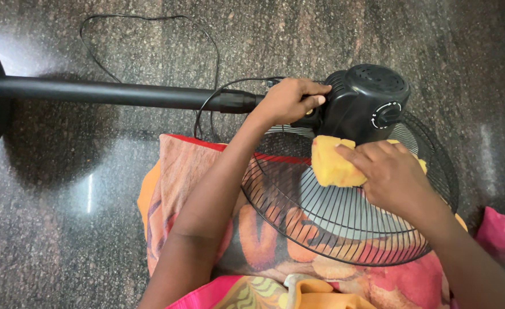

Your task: The person wipes the blades and the motor housing of a standing fan using a yellow sponge. They rotate the fan head to access different areas and continue wiping the metal cage and plastic components.

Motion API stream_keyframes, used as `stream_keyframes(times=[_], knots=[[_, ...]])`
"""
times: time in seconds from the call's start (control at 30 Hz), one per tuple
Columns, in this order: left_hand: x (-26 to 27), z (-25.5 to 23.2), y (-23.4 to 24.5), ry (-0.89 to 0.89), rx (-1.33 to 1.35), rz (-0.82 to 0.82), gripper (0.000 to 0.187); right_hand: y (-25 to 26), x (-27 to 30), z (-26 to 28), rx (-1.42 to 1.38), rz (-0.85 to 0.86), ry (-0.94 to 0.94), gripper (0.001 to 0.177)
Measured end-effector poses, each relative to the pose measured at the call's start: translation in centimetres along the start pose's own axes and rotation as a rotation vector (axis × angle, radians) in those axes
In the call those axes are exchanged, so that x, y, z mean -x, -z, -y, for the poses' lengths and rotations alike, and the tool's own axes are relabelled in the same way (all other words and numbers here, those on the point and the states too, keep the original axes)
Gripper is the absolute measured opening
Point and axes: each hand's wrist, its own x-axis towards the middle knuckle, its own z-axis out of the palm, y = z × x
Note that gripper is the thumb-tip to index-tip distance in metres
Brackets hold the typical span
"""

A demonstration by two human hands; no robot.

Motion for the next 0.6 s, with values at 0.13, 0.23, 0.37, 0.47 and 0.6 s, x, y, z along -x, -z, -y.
stream_keyframes(times=[0.13,0.23,0.37,0.47,0.6], knots=[[-0.3,-0.2,0.2,-0.048,-0.004,-0.010,0.034,1.8,0.9,-1.3,-0.076,0.108,-0.016,0.079],[0.1,-0.3,0.3,-0.011,0.014,0.007,0.035,4.2,1.7,-3.0,-0.036,0.299,-0.220,0.074],[-0.1,-0.7,0.4,0.001,-0.002,0.013,0.035,4.8,1.5,-3.0,-0.005,0.001,-0.194,0.073],[0.2,-0.7,0.4,0.027,0.000,0.019,0.035,3.1,0.4,-1.7,0.076,0.021,-0.208,0.066],[0.0,-0.7,0.6,-0.046,-0.025,0.011,0.035,3.1,-0.2,-3.0,-0.033,0.181,-0.150,0.068]])
